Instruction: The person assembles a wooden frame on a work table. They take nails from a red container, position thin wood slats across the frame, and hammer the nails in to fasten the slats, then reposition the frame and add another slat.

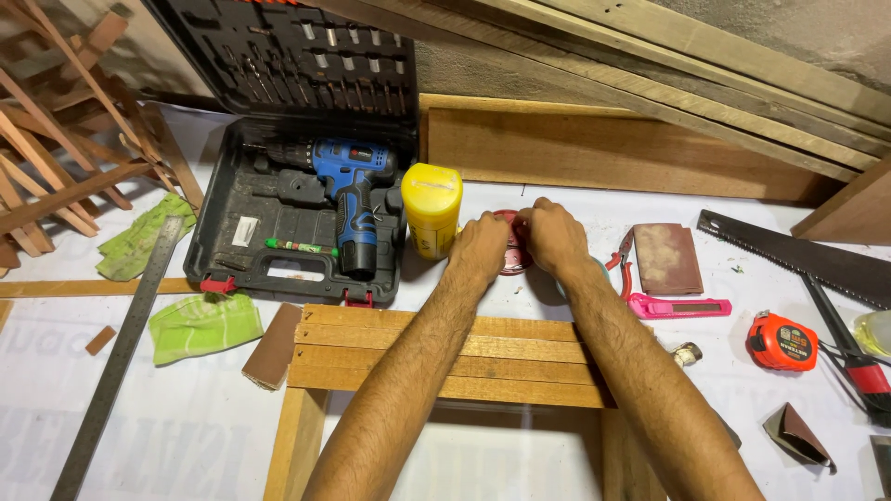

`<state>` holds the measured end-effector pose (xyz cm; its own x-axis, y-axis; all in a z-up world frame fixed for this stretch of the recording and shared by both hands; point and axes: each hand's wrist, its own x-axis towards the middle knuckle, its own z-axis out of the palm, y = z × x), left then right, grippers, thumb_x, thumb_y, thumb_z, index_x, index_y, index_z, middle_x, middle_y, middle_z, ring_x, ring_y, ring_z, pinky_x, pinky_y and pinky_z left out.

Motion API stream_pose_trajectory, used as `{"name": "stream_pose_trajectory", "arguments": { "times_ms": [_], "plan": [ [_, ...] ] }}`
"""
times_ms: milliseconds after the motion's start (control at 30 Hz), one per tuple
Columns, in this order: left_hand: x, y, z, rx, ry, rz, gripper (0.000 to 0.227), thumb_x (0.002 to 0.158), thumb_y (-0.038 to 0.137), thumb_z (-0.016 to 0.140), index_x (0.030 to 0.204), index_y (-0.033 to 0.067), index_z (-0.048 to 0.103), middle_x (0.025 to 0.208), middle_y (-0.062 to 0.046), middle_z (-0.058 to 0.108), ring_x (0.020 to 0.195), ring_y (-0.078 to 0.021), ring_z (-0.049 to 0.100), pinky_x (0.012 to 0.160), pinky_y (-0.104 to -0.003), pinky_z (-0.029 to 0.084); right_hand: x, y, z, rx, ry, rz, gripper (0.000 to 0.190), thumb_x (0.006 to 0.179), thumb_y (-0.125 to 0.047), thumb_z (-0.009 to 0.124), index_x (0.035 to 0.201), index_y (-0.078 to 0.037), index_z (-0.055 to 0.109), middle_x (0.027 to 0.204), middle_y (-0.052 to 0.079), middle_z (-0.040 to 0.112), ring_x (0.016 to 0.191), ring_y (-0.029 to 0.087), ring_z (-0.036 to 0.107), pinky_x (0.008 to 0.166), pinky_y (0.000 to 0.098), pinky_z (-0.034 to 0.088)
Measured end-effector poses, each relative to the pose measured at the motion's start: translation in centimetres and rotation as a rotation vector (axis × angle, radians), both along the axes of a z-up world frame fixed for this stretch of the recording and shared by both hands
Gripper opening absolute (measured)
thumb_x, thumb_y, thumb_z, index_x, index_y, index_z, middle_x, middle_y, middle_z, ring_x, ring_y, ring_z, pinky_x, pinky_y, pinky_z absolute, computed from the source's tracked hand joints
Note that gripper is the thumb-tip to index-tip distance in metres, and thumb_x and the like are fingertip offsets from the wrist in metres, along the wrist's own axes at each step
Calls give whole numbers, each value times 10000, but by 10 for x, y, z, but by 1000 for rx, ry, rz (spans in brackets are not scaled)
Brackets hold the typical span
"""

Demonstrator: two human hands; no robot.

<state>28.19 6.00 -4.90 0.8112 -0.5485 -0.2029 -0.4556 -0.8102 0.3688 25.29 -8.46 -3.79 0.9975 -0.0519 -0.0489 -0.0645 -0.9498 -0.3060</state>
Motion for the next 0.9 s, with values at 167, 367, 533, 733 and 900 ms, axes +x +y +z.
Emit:
{"name": "stream_pose_trajectory", "arguments": {
  "times_ms": [167,367,533,733,900],
  "plan": [
    [-2,0,1,-17,-15,9,349,846,-29,740,1184,-61,660,1210,-242,648,1134,-390,675,899,-446,602,3,0,-21,-139,-42,94,326,827,-28,713,1142,-109,737,1159,124,655,1110,322,632,869,442,573],
    [-3,1,1,-44,-29,21,361,822,-12,762,1167,-44,666,1207,-236,658,1134,-395,674,898,-456,596,5,3,-29,-326,-20,182,288,881,-47,642,1164,-1,628,1237,156,601,1204,308,560,871,476,551],
    [-2,-1,4,-27,-2,16,382,839,25,779,1197,-36,661,1211,-237,662,1133,-386,682,909,-449,599,6,2,-28,-396,-11,190,230,925,-74,587,1140,5,602,1214,168,612,1185,313,564,868,488,540],
    [-5,2,14,-32,-2,26,424,836,53,796,1218,-47,641,1227,-237,651,1142,-388,673,904,-447,600,5,3,-20,-255,-66,210,231,952,-71,607,1173,-8,584,1144,172,670,1138,323,595,908,470,533],
    [-3,1,6,-28,-41,54,426,819,34,794,1213,-34,646,1240,-218,637,1159,-382,657,945,-465,572,4,2,-20,-149,-193,254,374,840,-50,705,1212,-45,662,1160,123,682,1125,321,592,934,441,518]
  ]
}}
